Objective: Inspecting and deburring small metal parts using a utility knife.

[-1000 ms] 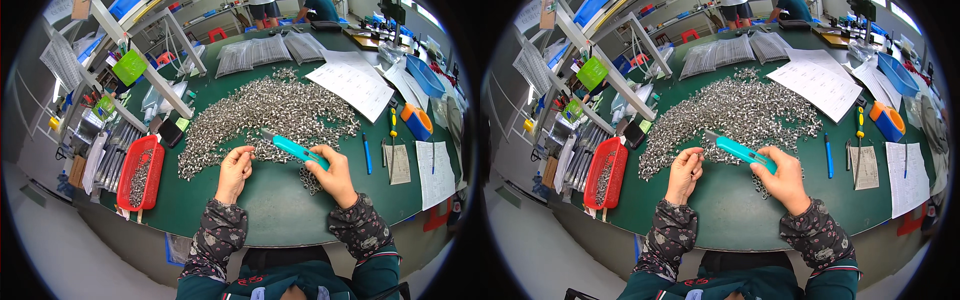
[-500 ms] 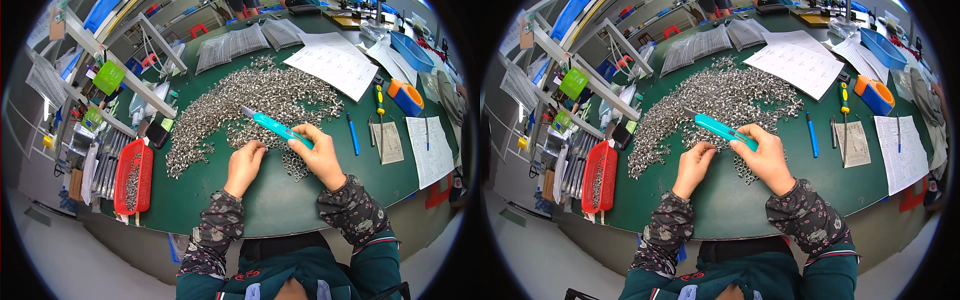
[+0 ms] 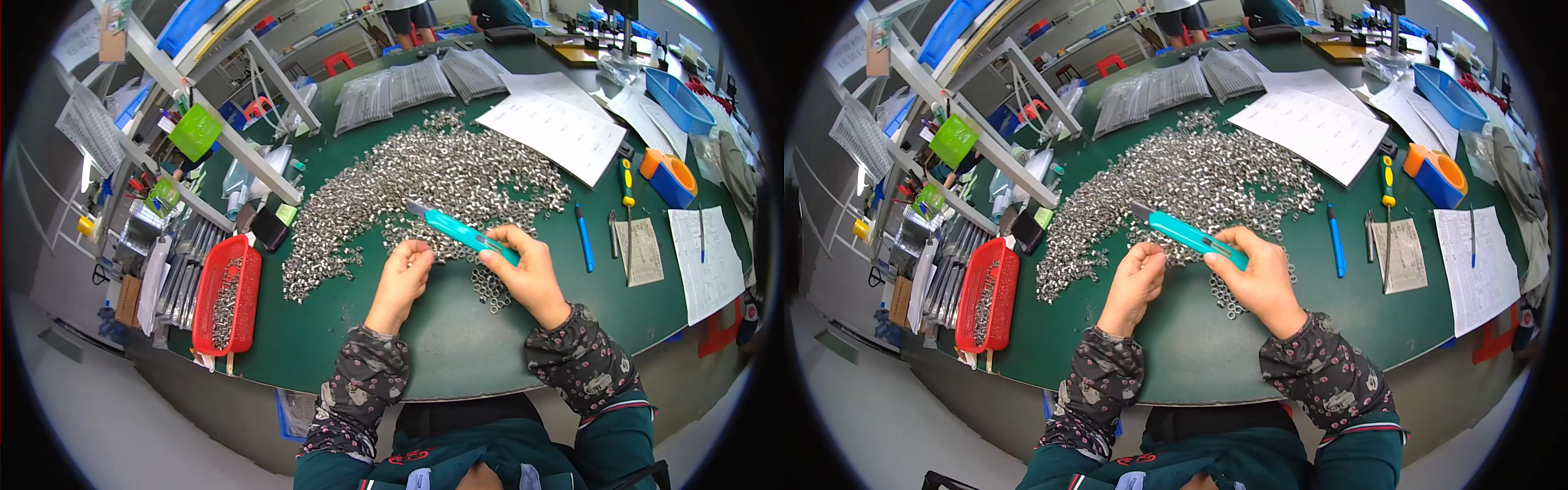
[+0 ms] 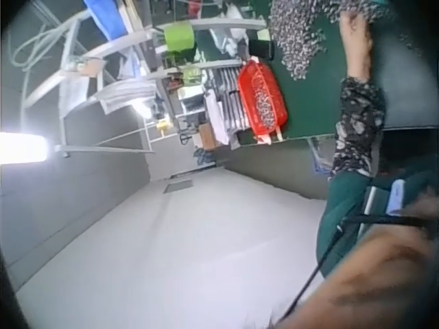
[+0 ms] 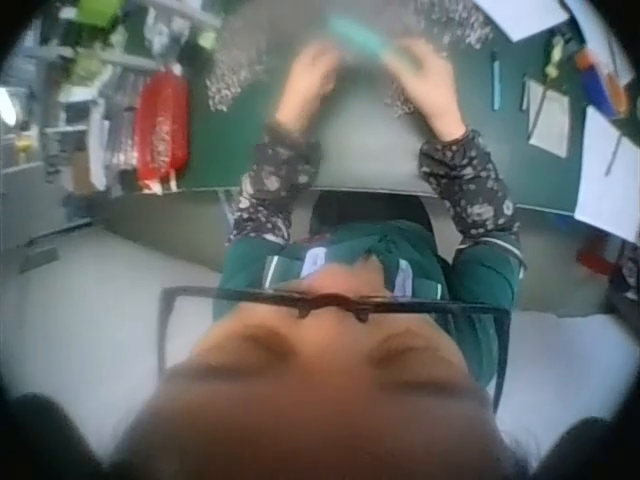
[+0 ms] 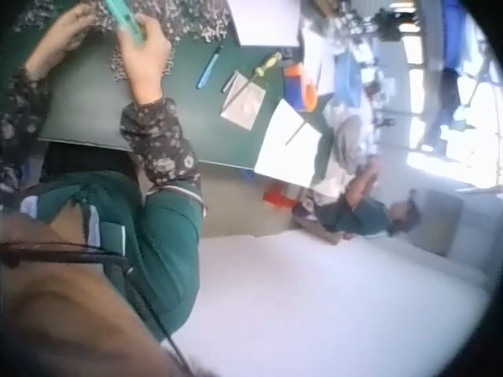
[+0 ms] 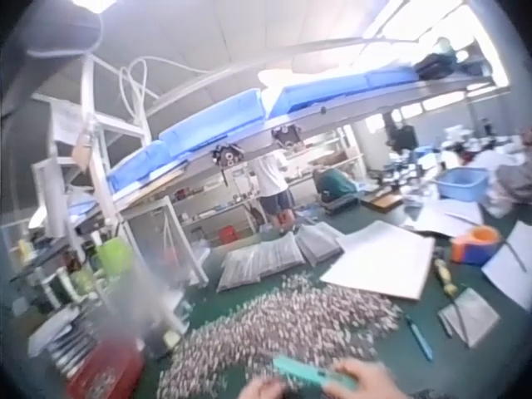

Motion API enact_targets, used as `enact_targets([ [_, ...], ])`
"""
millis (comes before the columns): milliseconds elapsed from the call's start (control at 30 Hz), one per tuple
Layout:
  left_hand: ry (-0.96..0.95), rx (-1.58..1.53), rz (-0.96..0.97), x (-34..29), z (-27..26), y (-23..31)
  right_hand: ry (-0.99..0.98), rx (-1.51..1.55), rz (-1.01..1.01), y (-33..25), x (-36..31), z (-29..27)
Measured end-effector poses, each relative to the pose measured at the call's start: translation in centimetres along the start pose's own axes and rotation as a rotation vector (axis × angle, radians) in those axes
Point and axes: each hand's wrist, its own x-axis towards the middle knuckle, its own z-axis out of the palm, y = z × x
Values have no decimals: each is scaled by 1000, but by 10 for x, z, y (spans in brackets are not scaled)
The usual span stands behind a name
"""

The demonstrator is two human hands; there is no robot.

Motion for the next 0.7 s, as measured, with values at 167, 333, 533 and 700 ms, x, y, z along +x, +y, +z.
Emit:
enact_targets([
  [167,-92,-528,-11,-8,-29,2,-104,-63,39,-3,-5,2],
  [333,-91,-549,66,-6,-44,4,-185,-105,78,-4,-7,5],
  [533,-22,-532,73,-4,-46,6,-233,-140,114,0,-7,7],
  [700,32,-444,93,-5,-41,8,-242,-138,121,4,-7,9],
])
